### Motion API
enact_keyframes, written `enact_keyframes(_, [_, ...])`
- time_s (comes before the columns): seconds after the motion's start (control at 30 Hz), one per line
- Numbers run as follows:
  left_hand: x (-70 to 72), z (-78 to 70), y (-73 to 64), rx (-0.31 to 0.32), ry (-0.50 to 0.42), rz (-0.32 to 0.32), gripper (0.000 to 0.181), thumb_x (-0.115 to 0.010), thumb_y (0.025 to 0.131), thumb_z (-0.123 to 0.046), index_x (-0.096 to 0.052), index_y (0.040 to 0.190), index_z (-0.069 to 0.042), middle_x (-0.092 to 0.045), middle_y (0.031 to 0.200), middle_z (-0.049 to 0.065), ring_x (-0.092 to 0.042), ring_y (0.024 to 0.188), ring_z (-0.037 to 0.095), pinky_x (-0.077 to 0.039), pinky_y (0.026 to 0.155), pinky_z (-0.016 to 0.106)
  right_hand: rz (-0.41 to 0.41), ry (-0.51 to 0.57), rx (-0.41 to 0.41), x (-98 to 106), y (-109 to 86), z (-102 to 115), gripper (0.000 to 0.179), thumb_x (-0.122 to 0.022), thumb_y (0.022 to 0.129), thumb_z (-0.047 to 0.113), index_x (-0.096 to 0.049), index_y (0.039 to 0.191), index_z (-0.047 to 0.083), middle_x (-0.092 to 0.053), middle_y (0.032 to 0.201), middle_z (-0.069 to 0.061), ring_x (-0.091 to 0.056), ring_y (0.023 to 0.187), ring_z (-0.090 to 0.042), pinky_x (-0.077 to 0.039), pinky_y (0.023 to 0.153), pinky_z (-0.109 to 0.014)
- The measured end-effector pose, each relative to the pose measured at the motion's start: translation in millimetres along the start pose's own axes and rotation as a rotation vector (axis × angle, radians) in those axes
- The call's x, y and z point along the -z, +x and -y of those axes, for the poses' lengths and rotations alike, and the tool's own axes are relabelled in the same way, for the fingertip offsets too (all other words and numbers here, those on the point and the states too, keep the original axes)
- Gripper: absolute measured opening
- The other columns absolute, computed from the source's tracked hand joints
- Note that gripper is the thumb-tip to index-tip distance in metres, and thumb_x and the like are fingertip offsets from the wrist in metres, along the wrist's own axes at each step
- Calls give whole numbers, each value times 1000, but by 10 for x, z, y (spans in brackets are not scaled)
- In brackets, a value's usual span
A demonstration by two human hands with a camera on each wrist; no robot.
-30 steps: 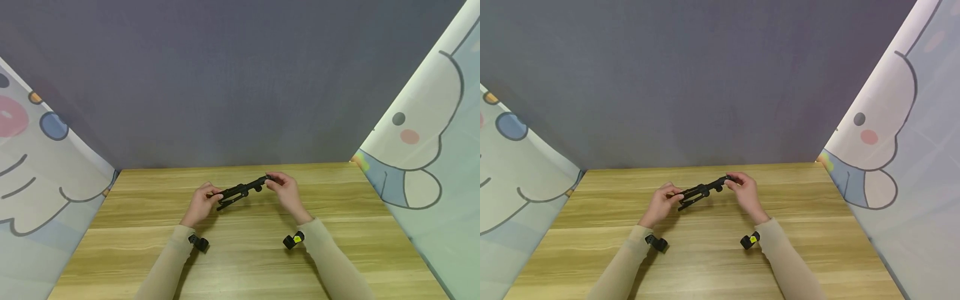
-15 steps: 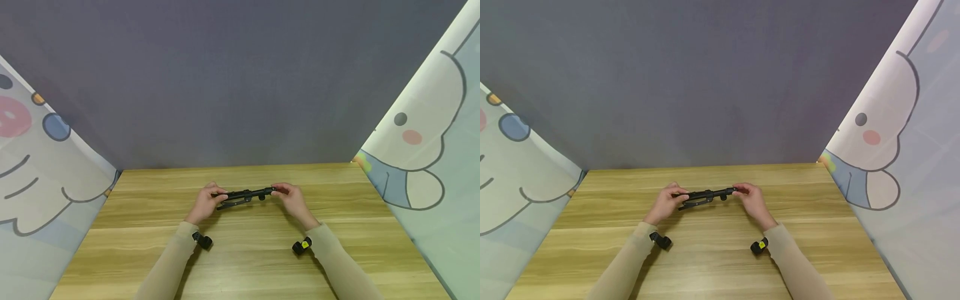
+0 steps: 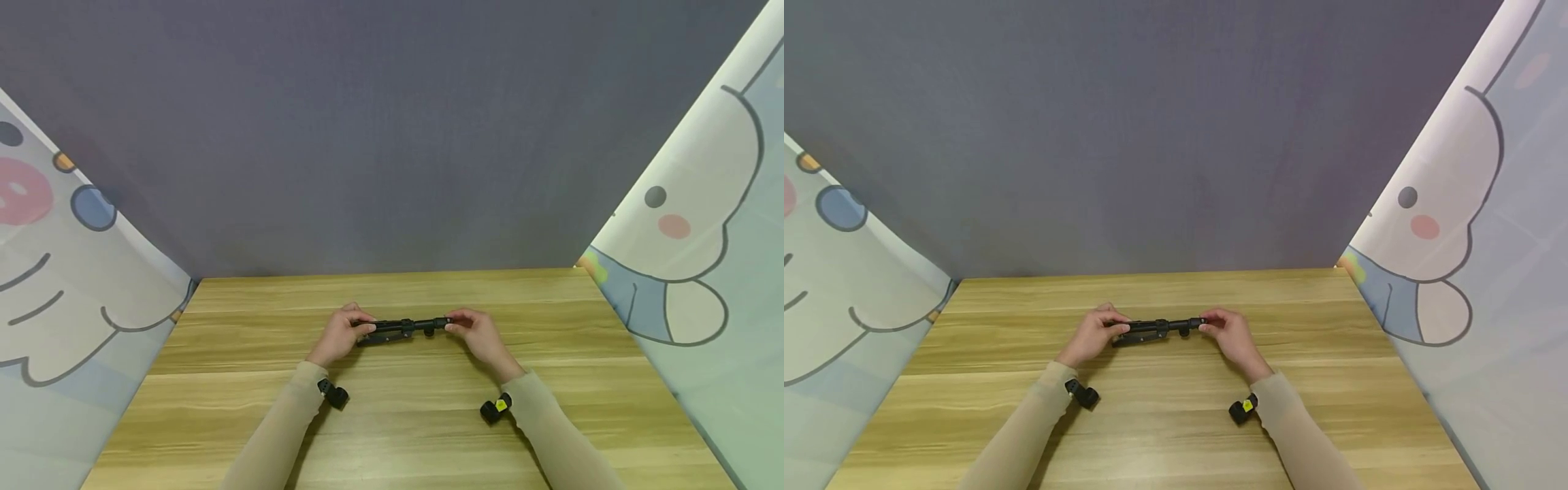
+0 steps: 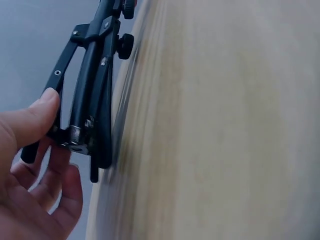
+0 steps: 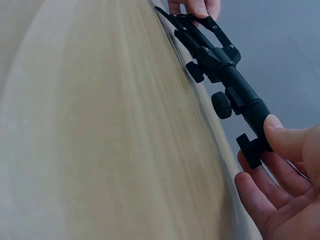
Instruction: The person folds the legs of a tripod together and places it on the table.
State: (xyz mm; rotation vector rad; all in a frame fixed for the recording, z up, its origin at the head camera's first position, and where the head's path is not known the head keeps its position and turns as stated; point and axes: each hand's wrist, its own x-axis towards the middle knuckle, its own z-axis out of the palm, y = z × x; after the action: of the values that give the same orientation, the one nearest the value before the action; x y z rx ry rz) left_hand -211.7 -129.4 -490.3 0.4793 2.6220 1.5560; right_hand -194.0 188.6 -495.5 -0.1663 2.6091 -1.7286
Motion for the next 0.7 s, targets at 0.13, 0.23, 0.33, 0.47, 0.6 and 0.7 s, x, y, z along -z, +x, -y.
enact_keyframes(0.13, [-4, 7, -4, 21, 0, 14, 12, -72, 92, -14, -79, 101, -18, -59, 89, -3, -51, 76, 20, -47, 69, 34, -12, 17, -2, -13, 11, -57, 21, -74, 89, 6, -72, 110, 0, -70, 104, -10, -66, 93, -20, -54, 79, -26])
enact_keyframes(0.23, [-7, 11, -9, 26, -11, 22, 12, -73, 91, -14, -78, 101, -18, -61, 92, -3, -53, 78, 20, -48, 68, 35, -13, 42, 4, -14, 17, -82, 23, -74, 90, 5, -72, 111, -1, -70, 107, -12, -67, 95, -21, -54, 79, -25])
enact_keyframes(0.33, [-11, 22, -18, 31, -35, 37, 14, -73, 91, -13, -77, 105, -16, -63, 97, -2, -57, 82, 21, -50, 68, 36, -4, 66, -6, -7, 16, -101, 25, -74, 90, 6, -71, 113, -2, -70, 108, -14, -67, 95, -22, -54, 79, -24])
enact_keyframes(0.47, [-5, 53, -19, 52, -94, 62, 24, -73, 92, -12, -74, 115, -10, -67, 111, -1, -63, 99, 21, -54, 80, 39, 10, 99, -12, 9, 11, -113, 29, -75, 90, 8, -70, 116, -4, -69, 111, -16, -67, 97, -23, -55, 79, -25])
enact_keyframes(0.6, [25, 52, -23, 56, -152, 77, 32, -72, 93, -12, -69, 124, -7, -68, 121, 1, -62, 111, 23, -51, 93, 43, 12, 181, -24, 45, 14, -112, 32, -74, 90, 7, -68, 119, -6, -68, 115, -17, -67, 99, -21, -56, 81, -28])
enact_keyframes(0.7, [66, 19, -38, 52, -173, 73, 33, -70, 94, -13, -68, 126, -6, -67, 124, 2, -61, 114, 23, -49, 96, 46, 23, 275, -44, 73, 15, -103, 36, -73, 90, 5, -64, 122, -9, -66, 119, -20, -67, 99, -21, -57, 83, -33])
